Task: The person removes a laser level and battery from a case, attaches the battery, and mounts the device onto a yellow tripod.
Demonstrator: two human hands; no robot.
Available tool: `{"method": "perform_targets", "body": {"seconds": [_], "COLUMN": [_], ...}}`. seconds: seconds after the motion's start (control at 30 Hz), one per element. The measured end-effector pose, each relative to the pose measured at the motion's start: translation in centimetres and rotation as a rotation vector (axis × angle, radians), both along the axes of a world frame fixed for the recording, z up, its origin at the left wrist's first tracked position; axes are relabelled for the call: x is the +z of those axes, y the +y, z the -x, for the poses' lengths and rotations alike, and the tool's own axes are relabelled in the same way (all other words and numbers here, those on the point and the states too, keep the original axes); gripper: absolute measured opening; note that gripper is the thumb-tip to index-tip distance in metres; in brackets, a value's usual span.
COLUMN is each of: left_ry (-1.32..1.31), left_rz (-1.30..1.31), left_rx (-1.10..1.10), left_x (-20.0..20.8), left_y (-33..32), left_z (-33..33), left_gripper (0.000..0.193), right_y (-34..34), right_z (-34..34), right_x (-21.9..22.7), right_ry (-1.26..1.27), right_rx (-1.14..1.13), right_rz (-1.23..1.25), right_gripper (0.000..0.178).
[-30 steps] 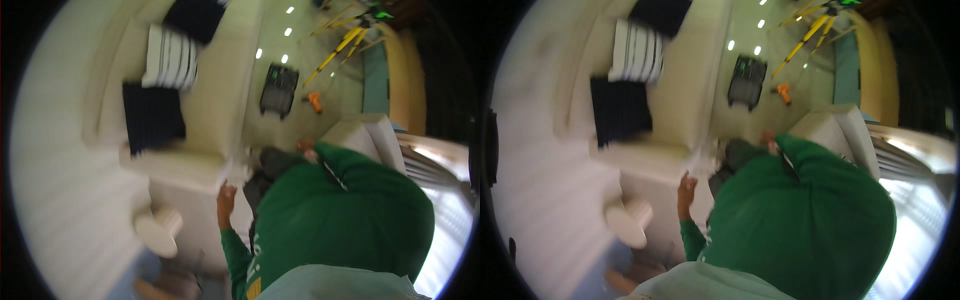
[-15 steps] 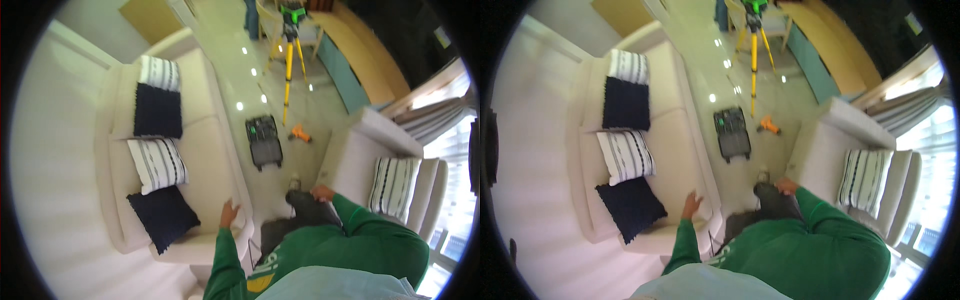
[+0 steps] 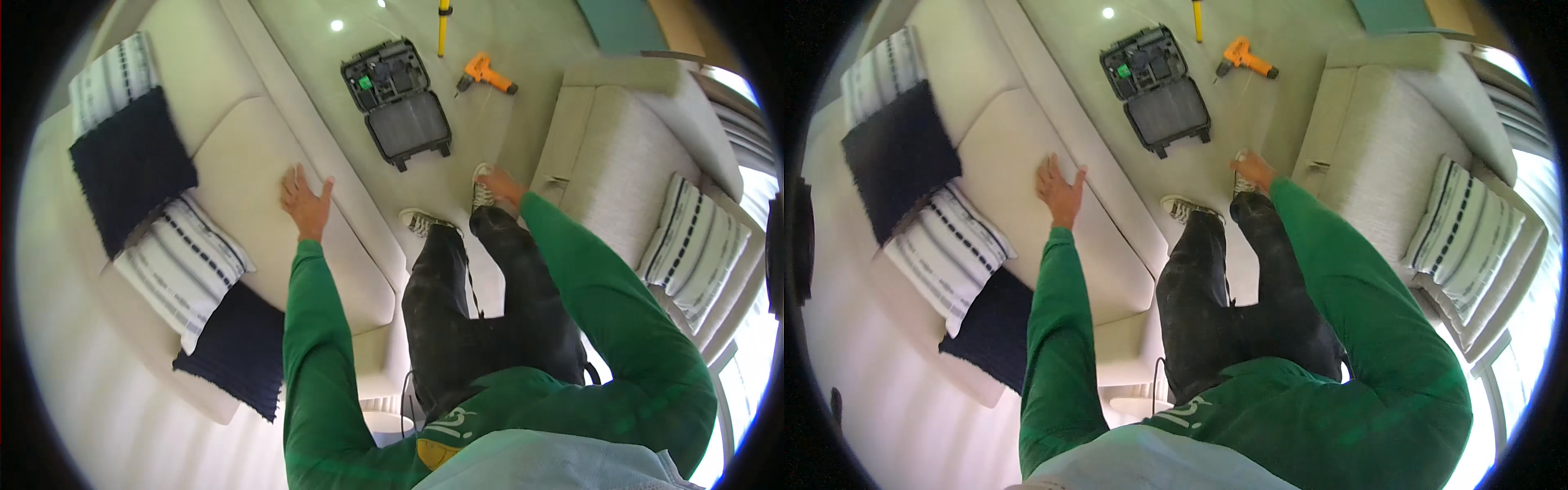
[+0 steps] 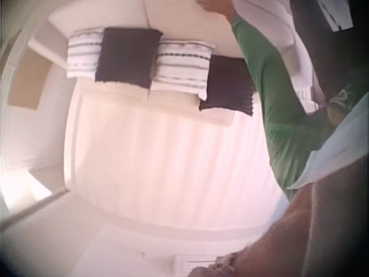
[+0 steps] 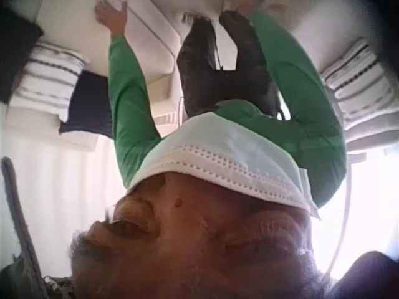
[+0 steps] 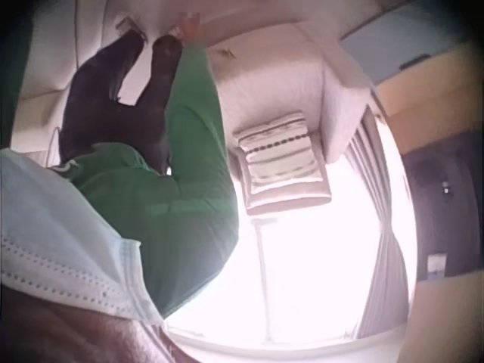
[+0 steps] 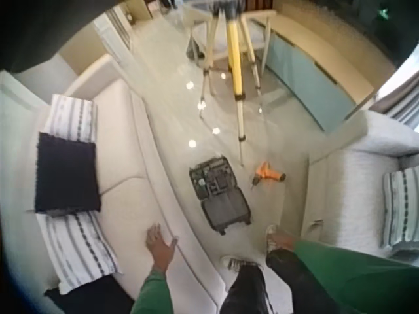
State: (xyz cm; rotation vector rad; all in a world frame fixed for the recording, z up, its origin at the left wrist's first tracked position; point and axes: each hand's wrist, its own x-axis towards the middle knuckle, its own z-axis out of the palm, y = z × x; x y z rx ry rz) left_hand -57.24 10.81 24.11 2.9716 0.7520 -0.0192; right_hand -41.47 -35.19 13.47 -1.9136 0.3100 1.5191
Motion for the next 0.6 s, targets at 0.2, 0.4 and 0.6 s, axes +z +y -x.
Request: {"method": "perform_targets", "body": {"seconds": [0.2, 0.4, 0.6], "left_ry": [0.051, -0.025, 0.010], "left_rz": [-0.266, -0.361, -0.364], "left_rx": [-0.081, -0.087, -0.070], "left_x": [-4.9, -5.0, -5.8], "left_y": [0.4, 0.9, 1.3], "left_z": [-4.8, -2.8, -2.4], "left_gripper": [0.075, 0.071, 0.072], "right_y": [4.6, 10.3, 9.7], "right_z": [-2.6, -6.6, -6.9], "right_x": [-20.4, -22.9, -22.9], "right_ry": [-0.309, -0.243, -0.138], "right_rx": [-0.089, -0.054, -0.103], "right_rz": [0.140, 0.072, 0.194], "right_gripper": [0.078, 0.060, 0.058]}}
